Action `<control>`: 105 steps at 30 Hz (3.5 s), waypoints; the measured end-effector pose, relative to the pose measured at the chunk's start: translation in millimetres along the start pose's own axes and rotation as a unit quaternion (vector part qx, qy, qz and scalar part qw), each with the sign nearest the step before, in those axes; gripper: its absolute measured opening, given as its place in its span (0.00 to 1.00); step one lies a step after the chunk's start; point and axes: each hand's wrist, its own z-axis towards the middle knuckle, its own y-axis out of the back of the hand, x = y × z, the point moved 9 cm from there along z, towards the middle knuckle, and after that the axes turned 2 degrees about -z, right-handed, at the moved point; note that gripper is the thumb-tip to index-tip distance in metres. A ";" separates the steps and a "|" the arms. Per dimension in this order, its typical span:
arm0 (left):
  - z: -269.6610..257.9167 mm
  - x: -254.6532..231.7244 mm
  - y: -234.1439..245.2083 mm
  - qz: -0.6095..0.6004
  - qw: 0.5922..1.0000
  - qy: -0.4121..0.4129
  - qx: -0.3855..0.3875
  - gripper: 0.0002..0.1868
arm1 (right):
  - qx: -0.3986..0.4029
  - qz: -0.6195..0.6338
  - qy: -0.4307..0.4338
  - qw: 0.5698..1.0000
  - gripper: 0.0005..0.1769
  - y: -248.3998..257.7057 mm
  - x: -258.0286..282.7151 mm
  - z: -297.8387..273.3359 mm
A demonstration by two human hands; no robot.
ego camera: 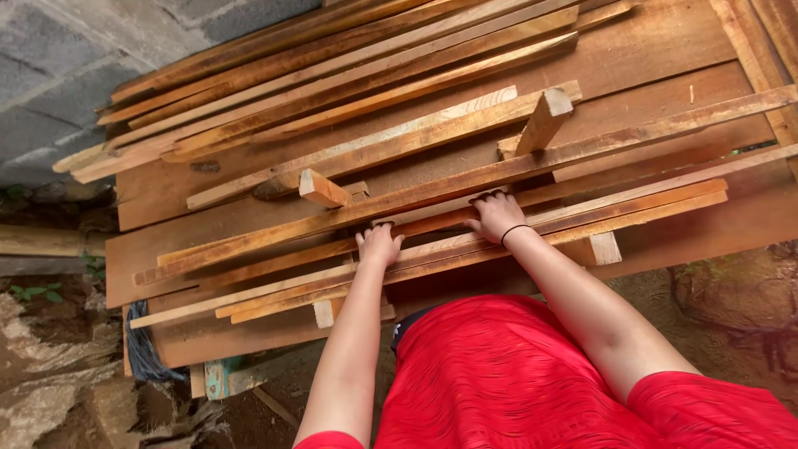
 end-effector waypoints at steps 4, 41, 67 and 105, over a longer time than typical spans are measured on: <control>-18.7 -7.3 11.8 -0.006 1.000 -0.014 -0.027 0.30 | -0.043 -0.012 0.014 0.999 0.33 14.1 -1.1 -10.6; -10.0 -34.8 84.1 -0.024 0.989 0.019 -0.144 0.30 | -0.192 0.010 0.043 0.980 0.37 75.7 34.2 24.2; -231.2 -65.7 123.7 -0.060 0.957 -0.180 -0.220 0.18 | -0.241 0.029 0.223 0.944 0.26 164.4 58.6 -172.1; -143.3 -32.9 -1.4 -0.040 0.960 -0.180 -0.209 0.26 | -0.193 -0.023 0.167 0.967 0.21 36.2 46.1 -127.6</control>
